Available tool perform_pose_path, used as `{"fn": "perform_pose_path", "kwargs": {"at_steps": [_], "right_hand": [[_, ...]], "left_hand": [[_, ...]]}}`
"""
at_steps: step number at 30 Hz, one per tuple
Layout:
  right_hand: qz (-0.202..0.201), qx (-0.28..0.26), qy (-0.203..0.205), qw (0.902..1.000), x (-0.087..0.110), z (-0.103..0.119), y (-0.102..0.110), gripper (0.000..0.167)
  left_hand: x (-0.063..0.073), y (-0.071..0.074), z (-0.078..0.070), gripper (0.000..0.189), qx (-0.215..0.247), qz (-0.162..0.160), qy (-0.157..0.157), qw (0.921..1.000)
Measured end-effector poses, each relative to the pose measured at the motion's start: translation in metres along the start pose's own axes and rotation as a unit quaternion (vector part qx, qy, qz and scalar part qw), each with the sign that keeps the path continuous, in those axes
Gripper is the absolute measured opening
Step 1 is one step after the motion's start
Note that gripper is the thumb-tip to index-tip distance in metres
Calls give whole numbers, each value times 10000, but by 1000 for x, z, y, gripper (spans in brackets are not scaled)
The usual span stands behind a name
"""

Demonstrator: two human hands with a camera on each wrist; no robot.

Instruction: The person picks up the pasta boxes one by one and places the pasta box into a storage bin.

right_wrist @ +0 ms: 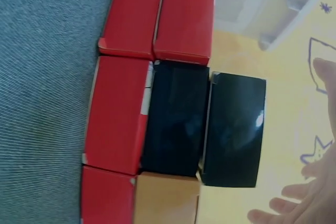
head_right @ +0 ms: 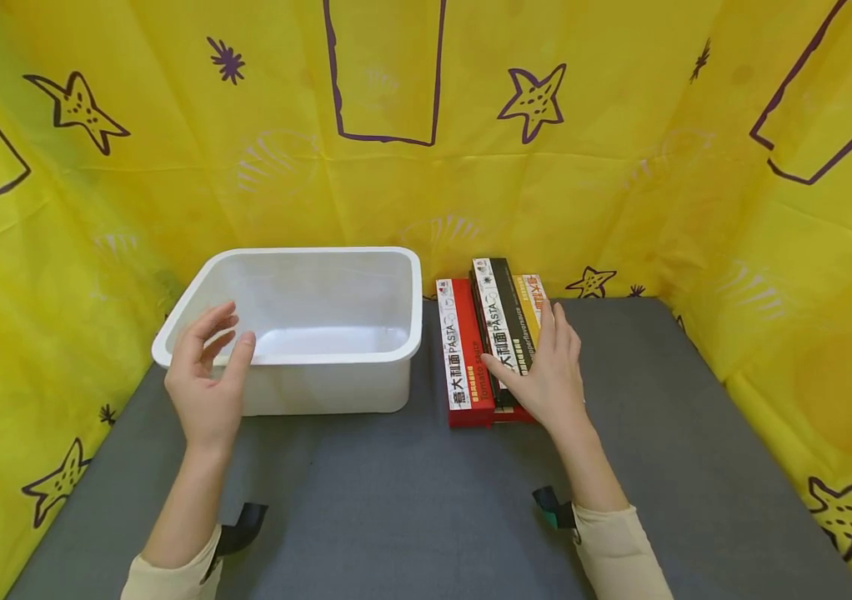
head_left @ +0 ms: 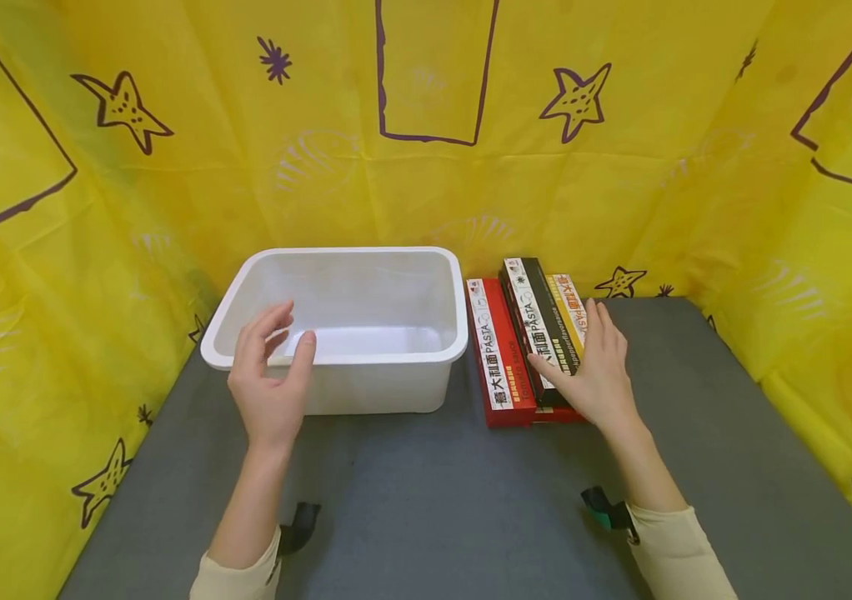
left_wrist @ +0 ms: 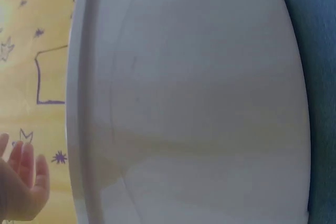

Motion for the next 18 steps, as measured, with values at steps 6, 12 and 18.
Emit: {"fn": "perform_pose_path", "kwargs": {"at_steps": [6,12,18], "right_hand": [[-4,-91,-14,10000,3,-6,-3,114],[-39,-144,91,9998,4,-11,-7,113],[11,-155,116,9998,7,-16,-12,112]], "left_hand": [[15,-3,8,18,1965,-118,1779,9641],[37,-13,17,12,2893,621,3096,9037],[56,-19,24,14,3029,1503,3503,8734]]}}
Point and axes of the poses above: each hand's wrist, its own x-axis away from the middle knuckle, its own y-axis out of the back of the hand, z = x × y, the point moved 7 cm from there along -x, towards the middle knuckle, and after that the axes turned 14 degrees about -y, right-handed, at the moved point
